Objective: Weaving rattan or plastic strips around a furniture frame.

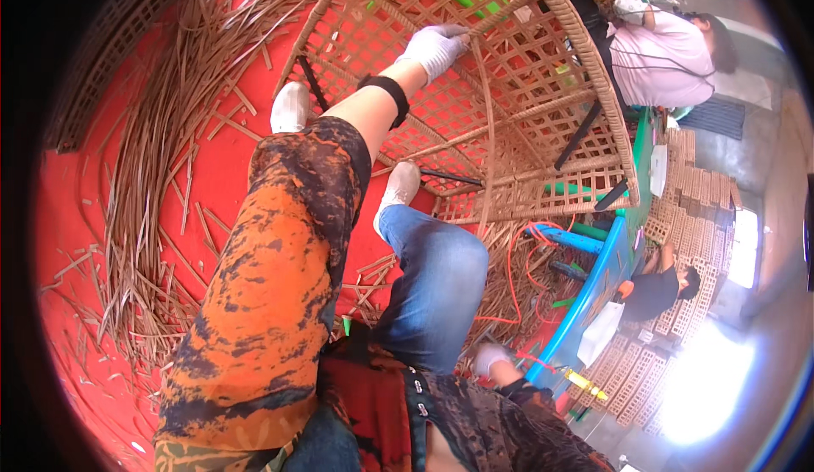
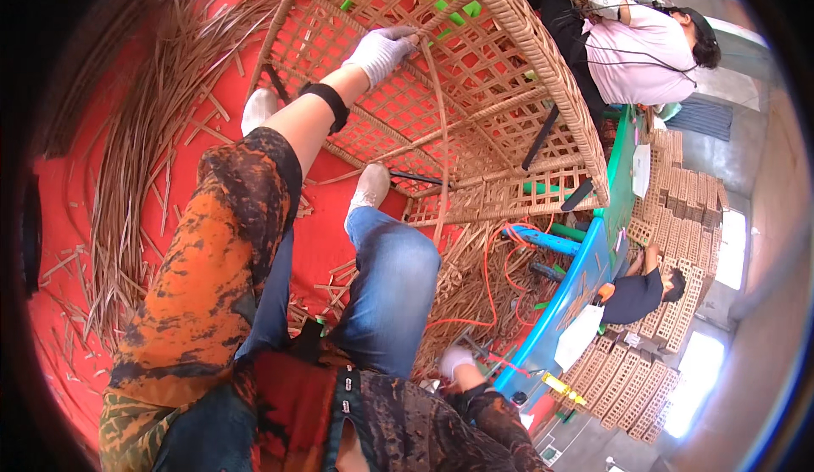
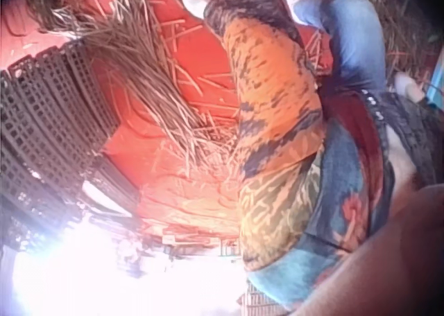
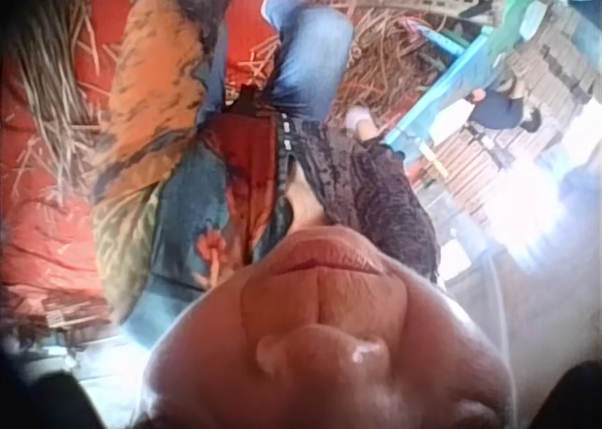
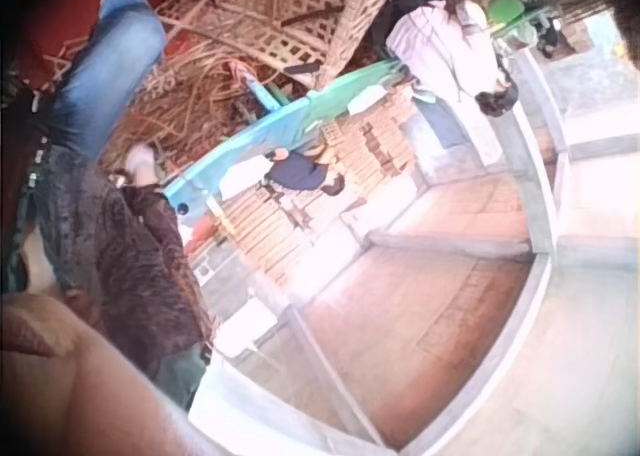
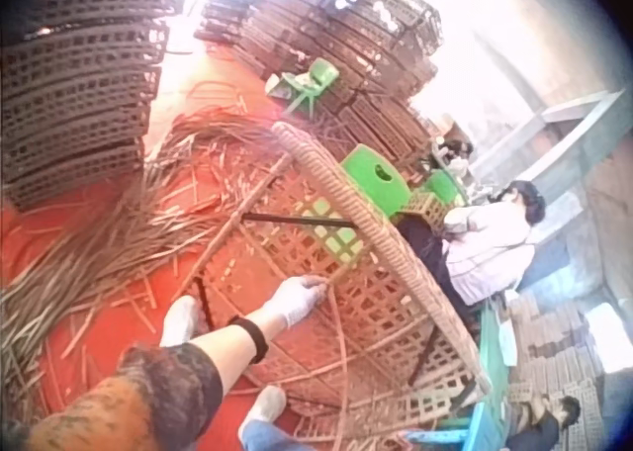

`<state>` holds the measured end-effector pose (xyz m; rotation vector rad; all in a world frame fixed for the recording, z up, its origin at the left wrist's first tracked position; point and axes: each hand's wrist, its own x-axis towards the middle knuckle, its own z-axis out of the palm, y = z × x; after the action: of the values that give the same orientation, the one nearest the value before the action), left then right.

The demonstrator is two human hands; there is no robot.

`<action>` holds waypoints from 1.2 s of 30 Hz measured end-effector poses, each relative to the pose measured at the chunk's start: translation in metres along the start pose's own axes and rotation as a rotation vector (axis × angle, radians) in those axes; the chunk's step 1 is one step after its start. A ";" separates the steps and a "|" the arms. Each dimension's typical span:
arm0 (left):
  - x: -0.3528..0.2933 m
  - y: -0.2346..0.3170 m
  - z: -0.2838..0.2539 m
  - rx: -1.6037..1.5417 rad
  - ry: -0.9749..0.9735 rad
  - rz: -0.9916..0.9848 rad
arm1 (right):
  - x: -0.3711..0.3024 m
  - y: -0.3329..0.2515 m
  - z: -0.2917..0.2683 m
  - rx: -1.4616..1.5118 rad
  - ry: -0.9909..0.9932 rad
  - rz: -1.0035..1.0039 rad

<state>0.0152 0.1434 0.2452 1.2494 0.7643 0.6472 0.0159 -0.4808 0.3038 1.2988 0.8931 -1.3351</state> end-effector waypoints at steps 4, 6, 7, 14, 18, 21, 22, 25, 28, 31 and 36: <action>-0.010 0.019 0.010 0.141 0.002 0.093 | -0.042 0.028 -0.209 0.297 1.168 0.182; -0.003 0.024 0.015 0.102 -0.007 0.058 | -0.070 0.036 -0.302 0.343 1.725 -0.136; -0.004 0.019 0.013 0.101 0.009 0.043 | -0.094 0.018 -0.348 0.364 1.805 -0.176; -0.004 0.033 0.015 -0.035 -0.053 -0.069 | -0.105 -0.017 -0.498 1.038 1.464 -0.549; 0.006 0.012 0.016 0.097 -0.029 0.100 | -0.124 -0.054 -0.475 0.906 1.573 -0.524; 0.006 -0.003 0.014 0.062 -0.005 0.209 | -0.156 -0.075 -0.459 0.784 1.632 -0.624; 0.001 0.006 0.022 0.045 -0.009 0.198 | -0.165 -0.074 -0.452 0.779 1.641 -0.602; -0.003 0.007 0.023 0.130 0.072 0.313 | -0.173 -0.087 -0.437 0.529 1.664 -0.783; 0.000 0.021 0.024 -0.029 0.042 0.109 | -0.179 -0.075 -0.429 0.570 1.482 -0.917; 0.030 0.003 0.018 -0.144 0.060 -0.203 | -0.173 -0.037 -0.446 1.179 1.230 -1.006; 0.035 0.003 0.019 -0.167 -0.049 -0.247 | -0.117 0.023 -0.527 1.211 1.473 -0.766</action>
<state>0.0513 0.1606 0.2459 0.9959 0.7929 0.4667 0.1408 0.0435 0.3475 3.3292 1.7464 -1.3421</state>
